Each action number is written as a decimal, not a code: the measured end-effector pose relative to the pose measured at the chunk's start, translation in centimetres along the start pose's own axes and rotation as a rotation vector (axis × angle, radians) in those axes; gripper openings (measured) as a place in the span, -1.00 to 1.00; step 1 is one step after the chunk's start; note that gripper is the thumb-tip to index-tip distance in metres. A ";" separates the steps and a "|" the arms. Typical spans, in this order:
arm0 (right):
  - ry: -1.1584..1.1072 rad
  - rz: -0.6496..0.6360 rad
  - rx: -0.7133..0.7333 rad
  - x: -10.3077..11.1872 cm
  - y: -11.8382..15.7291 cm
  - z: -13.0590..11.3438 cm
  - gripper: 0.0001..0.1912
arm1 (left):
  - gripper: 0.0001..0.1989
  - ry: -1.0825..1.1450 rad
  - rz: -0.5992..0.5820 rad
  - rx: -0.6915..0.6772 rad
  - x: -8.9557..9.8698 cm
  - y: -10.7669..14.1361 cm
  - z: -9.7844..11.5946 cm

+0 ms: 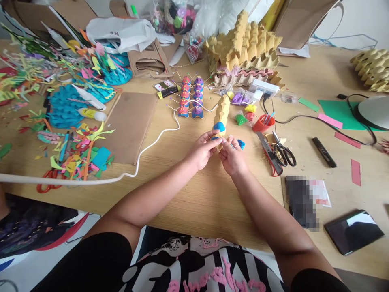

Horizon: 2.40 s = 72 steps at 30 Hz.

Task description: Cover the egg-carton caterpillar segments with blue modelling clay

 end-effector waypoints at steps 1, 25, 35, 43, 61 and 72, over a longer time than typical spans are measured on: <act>-0.017 -0.001 0.015 0.0 0.0 0.2 -0.17 | -0.53 -0.010 -0.008 -0.013 0.1 -0.1 -0.1; 0.007 -0.074 0.090 1.0 -0.6 0.2 -0.23 | -0.58 0.072 -0.198 0.008 1.2 -1.2 -0.6; 0.002 -0.126 0.048 0.9 -0.6 0.4 -0.28 | -0.73 0.079 -0.157 0.019 1.6 -1.4 -0.7; 0.064 -0.070 0.089 1.1 -0.5 0.3 -0.20 | -0.74 0.061 -0.148 0.026 1.2 -1.1 -0.7; 0.161 -0.058 0.165 1.1 -0.4 0.1 -0.22 | -0.52 0.039 -0.144 0.005 1.5 -1.1 -0.9; 0.200 -0.041 0.170 1.0 -0.3 0.1 -0.25 | -0.69 0.116 -0.102 0.015 1.5 -1.1 -1.1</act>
Point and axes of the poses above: each hand's wrist, its own y-axis away from the middle knuckle, its own x-axis out of the back of the hand, z = x × y, the point moved 5 cm from there along -y, towards the middle knuckle
